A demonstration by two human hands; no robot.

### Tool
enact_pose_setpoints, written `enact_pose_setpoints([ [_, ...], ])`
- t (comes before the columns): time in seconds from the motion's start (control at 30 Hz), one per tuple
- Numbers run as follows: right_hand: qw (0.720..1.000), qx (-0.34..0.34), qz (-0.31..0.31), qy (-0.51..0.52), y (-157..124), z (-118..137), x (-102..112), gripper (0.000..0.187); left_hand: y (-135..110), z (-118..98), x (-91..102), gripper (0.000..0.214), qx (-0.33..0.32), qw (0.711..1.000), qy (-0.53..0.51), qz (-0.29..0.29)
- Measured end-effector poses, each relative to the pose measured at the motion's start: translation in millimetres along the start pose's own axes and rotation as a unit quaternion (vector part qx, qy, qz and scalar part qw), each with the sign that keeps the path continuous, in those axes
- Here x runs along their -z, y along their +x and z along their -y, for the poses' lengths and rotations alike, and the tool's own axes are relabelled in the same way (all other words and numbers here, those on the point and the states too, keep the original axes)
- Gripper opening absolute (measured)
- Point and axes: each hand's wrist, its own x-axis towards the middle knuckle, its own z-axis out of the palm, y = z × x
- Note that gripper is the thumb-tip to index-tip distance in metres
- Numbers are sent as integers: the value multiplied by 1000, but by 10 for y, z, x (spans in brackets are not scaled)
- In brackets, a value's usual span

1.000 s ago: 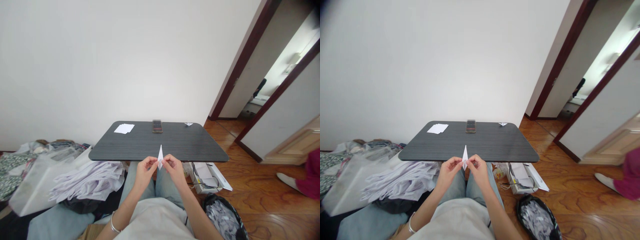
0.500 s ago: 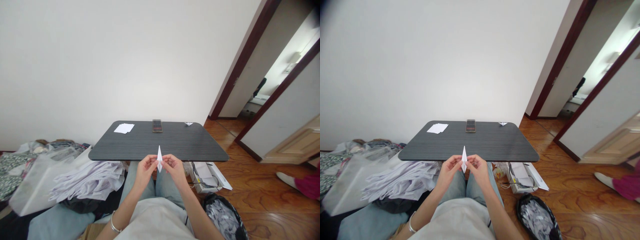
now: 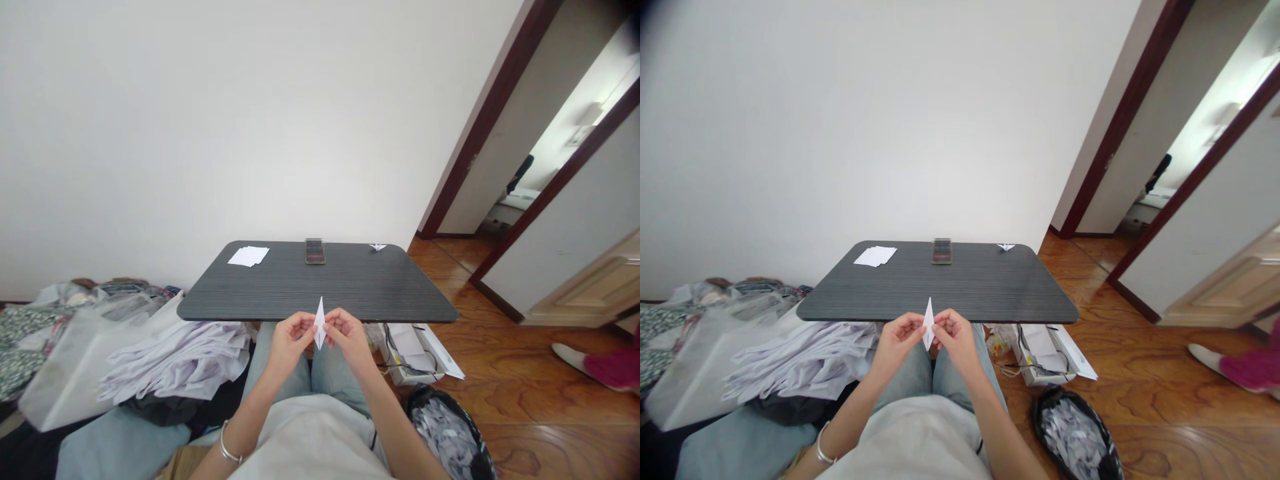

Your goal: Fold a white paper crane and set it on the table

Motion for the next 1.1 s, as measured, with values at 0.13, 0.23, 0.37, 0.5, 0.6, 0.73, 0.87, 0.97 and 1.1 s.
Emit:
enact_pose_setpoints([
  [0.13,1000,2,9,4,-7,13,0,15,-5,-14,3,17,16,1000,-17,3],
  [0.23,1000,1,14,15,-21,37,-12,13,-3,-16,11,16,24,999,-27,6],
  [0.37,1000,4,14,23,-35,64,-33,11,1,-14,22,13,27,999,-30,10],
  [0.5,1000,4,11,23,-37,86,-50,11,3,-13,23,9,29,999,-39,7],
  [0.6,1000,0,9,28,-39,105,-58,12,5,-13,22,8,29,999,-38,8],
  [0.73,999,3,11,33,-39,107,-54,16,15,-4,30,7,20,999,-25,3],
  [0.87,1000,-12,4,28,-25,63,-27,23,35,15,53,7,4,1000,2,-4],
  [0.97,999,-31,17,-4,-13,25,3,27,47,25,63,9,-6,999,31,-2],
  [1.1,999,-33,14,-23,-4,8,23,29,40,10,54,10,-14,998,61,8],
])
